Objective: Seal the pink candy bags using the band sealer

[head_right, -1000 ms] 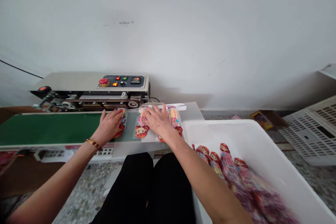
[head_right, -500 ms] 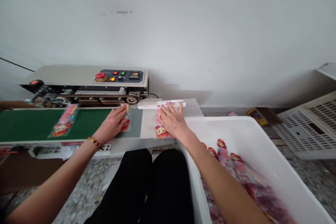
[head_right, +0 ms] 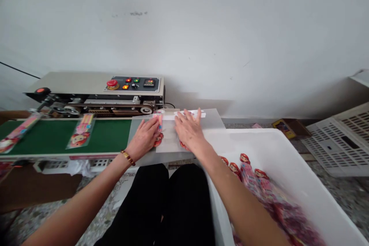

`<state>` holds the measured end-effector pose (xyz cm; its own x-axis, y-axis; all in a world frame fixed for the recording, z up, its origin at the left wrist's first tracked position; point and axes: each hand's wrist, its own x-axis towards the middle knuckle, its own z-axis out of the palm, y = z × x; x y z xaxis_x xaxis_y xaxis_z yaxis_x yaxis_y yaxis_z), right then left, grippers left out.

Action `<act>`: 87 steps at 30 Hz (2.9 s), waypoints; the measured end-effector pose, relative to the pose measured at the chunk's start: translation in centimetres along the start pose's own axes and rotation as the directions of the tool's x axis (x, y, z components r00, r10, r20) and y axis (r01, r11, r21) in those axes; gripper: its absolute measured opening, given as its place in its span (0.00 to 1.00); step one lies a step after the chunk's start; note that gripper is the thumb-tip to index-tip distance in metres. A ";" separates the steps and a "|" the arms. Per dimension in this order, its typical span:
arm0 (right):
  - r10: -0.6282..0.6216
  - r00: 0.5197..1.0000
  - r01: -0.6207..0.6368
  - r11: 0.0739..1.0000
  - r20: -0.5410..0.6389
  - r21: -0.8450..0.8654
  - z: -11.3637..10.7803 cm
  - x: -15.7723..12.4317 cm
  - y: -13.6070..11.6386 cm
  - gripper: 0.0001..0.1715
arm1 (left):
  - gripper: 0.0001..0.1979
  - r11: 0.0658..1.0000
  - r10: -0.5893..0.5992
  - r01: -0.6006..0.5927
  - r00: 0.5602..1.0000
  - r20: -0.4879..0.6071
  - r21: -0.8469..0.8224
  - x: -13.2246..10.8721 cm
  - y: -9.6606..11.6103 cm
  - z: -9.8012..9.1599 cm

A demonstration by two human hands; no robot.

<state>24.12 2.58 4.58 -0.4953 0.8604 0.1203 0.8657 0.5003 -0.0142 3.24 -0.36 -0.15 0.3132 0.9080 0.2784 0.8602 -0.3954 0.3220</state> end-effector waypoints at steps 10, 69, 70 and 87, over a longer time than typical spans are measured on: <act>-0.092 0.994 0.090 0.995 0.056 0.043 2.6 1.4 -2.3 0.18 | 0.20 0.990 -0.113 0.116 0.993 -0.038 0.086 -4.5 -10.9 -4.6; 0.118 0.990 -0.106 0.984 -0.081 0.140 1.9 -0.3 -3.2 0.23 | 0.21 0.996 0.088 -0.088 0.996 0.016 0.015 -0.1 -1.5 -1.2; 0.154 0.985 -0.145 0.983 -0.080 0.115 1.9 -1.0 -2.0 0.23 | 0.22 0.997 0.077 -0.077 0.997 0.033 0.020 0.3 -0.9 -0.8; 0.075 0.991 -0.051 0.978 -0.114 0.200 2.6 1.9 -7.8 0.21 | 0.17 0.994 0.001 0.007 0.997 -0.079 0.112 -3.4 -7.8 -4.9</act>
<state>16.23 0.59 2.36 -0.4175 0.8786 0.2317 0.8577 0.4653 -0.2189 -6.47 -1.09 0.79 0.2817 0.8936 0.3494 0.9021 -0.3707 0.2208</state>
